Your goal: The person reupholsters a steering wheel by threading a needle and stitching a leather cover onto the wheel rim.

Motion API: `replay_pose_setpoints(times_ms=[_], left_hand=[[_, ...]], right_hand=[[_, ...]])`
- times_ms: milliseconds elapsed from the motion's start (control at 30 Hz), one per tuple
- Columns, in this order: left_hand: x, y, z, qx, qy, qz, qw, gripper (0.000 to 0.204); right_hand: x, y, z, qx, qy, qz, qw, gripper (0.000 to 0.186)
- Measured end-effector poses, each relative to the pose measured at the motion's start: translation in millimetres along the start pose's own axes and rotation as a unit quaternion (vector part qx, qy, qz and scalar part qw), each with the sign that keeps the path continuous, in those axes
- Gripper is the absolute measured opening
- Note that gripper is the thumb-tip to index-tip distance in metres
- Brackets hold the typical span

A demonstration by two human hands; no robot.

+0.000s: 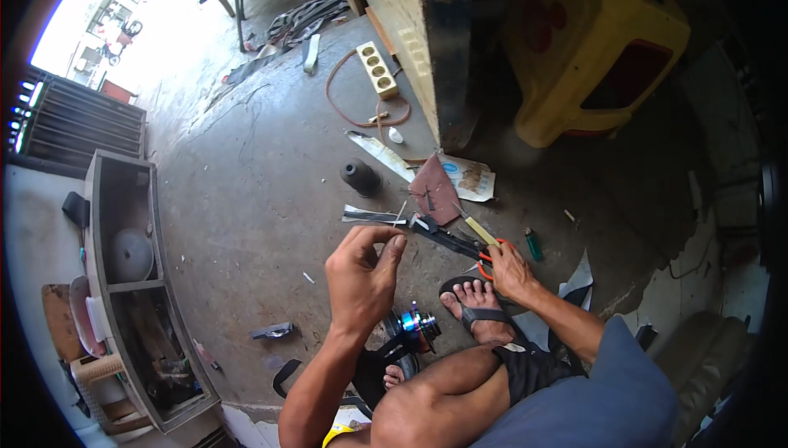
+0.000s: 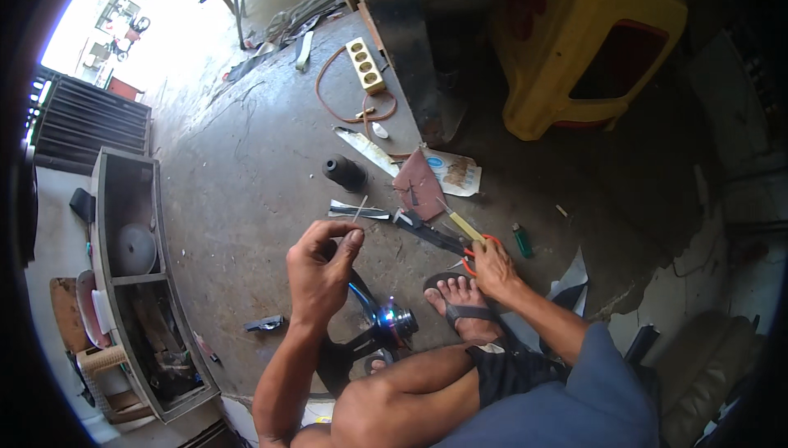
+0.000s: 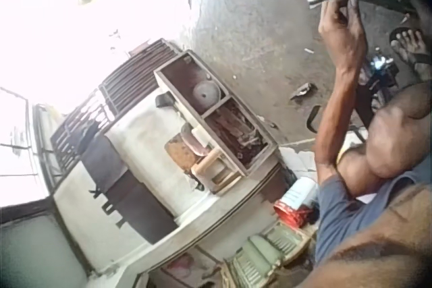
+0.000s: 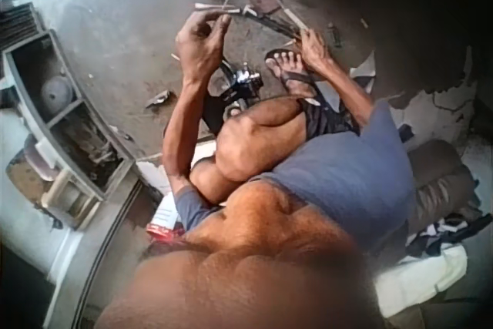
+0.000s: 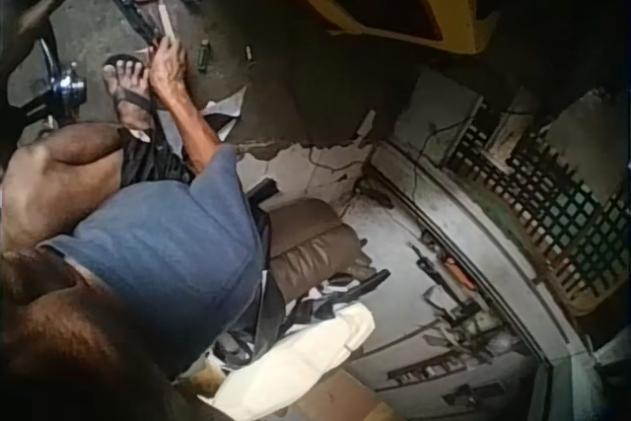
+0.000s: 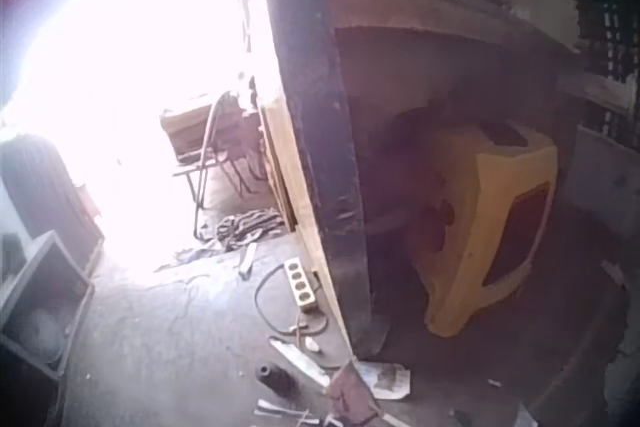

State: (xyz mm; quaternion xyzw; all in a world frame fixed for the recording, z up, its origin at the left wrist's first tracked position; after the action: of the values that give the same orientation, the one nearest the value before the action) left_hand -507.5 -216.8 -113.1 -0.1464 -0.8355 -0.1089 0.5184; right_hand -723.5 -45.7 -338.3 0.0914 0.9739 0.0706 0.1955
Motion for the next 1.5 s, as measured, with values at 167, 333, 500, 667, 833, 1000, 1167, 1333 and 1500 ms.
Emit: replay_pose_setpoints(times_ms=[167, 333, 500, 667, 833, 1000, 1167, 1333, 1500], left_hand=[[-16.5, -7.3, -7.0, 0.032, -0.021, -0.011, 0.999, 0.012], [-41.5, -1.5, -16.2, 0.034, 0.036, -0.084, 0.995, 0.015], [-44.1, 0.3, -21.5, 0.05, 0.094, -0.127, 0.986, 0.014], [-52.8, 5.5, -39.1, 0.06, 0.124, -0.158, 0.978, 0.018], [-52.1, 5.9, -44.5, 0.073, 0.138, -0.16, 0.975, 0.017], [-52.6, 7.9, -49.3, 0.076, 0.114, -0.179, 0.974, 0.017], [-48.2, 3.7, -44.8, 0.095, 0.108, -0.15, 0.978, 0.017], [-42.4, 2.5, -38.6, 0.082, 0.099, -0.149, 0.98, 0.018], [-45.1, 1.3, -32.8, 0.065, 0.058, -0.109, 0.99, 0.018]], right_hand=[[9.8, -4.0, 13.5, 0.029, 0.025, 0.053, 0.998, 0.045], [23.0, -8.3, -20.3, -0.028, -0.128, 0.077, 0.988, 0.048], [61.1, -3.9, -23.7, -0.178, -0.292, 0.196, 0.919, 0.055], [43.7, -2.3, -48.2, -0.272, -0.424, 0.24, 0.83, 0.073], [32.1, -13.7, -53.8, -0.107, -0.305, 0.094, 0.942, 0.065], [-44.7, -33.5, -88.9, -0.128, -0.368, 0.082, 0.917, 0.041], [-126.5, -34.9, -105.4, -0.335, -0.574, 0.006, 0.747, 0.053], [-166.4, -54.4, -92.6, -0.222, -0.566, -0.12, 0.785, 0.069], [-171.1, -70.2, -98.5, -0.135, -0.522, -0.135, 0.831, 0.084]])
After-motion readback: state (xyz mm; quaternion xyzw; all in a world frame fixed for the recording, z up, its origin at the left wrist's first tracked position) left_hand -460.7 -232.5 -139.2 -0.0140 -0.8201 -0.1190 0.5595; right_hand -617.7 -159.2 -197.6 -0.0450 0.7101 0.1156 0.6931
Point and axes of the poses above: each hand's wrist, its own y-axis away from the middle knuckle, its own z-axis out of the palm, x = y × z, the point moved 4 cm from there along -y, towards the middle knuckle, and after that the axes turned 5 degrees about y, right-handed, at the moved point
